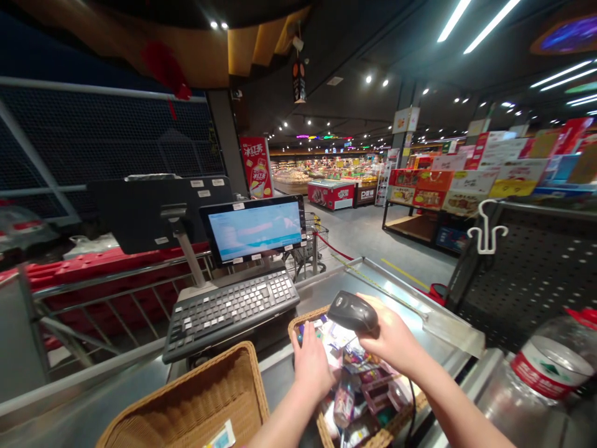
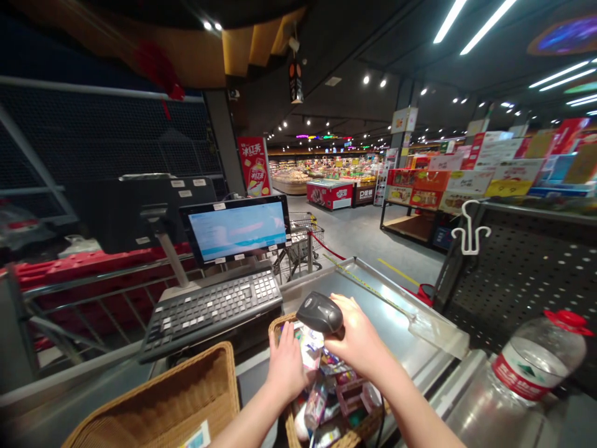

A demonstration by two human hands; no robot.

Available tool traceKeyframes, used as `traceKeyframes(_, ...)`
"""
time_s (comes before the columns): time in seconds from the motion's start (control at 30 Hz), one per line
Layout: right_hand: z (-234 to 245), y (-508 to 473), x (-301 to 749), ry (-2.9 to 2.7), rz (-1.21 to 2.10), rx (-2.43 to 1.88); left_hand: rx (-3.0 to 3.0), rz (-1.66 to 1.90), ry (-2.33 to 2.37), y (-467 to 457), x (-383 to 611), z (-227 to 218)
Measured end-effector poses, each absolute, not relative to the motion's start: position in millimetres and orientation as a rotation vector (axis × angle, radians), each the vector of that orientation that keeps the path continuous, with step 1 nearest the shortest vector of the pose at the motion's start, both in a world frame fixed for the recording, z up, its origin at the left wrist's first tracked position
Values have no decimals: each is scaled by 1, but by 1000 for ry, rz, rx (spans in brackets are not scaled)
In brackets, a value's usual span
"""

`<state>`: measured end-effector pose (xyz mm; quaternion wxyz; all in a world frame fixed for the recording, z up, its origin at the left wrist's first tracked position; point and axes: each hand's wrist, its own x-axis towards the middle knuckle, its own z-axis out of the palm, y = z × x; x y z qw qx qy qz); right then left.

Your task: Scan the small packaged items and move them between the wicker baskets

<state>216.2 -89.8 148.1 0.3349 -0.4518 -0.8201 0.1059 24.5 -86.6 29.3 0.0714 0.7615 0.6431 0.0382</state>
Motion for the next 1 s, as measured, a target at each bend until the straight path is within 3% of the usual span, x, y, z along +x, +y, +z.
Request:
traceKeyframes(0.53,143,-83,218,-2105,312,-1139,2321,242,2006,-70,-14,22)
traceKeyframes(1.0,145,-86,199,-2091,284,-1059,2655,580,1987,-81,-70,103)
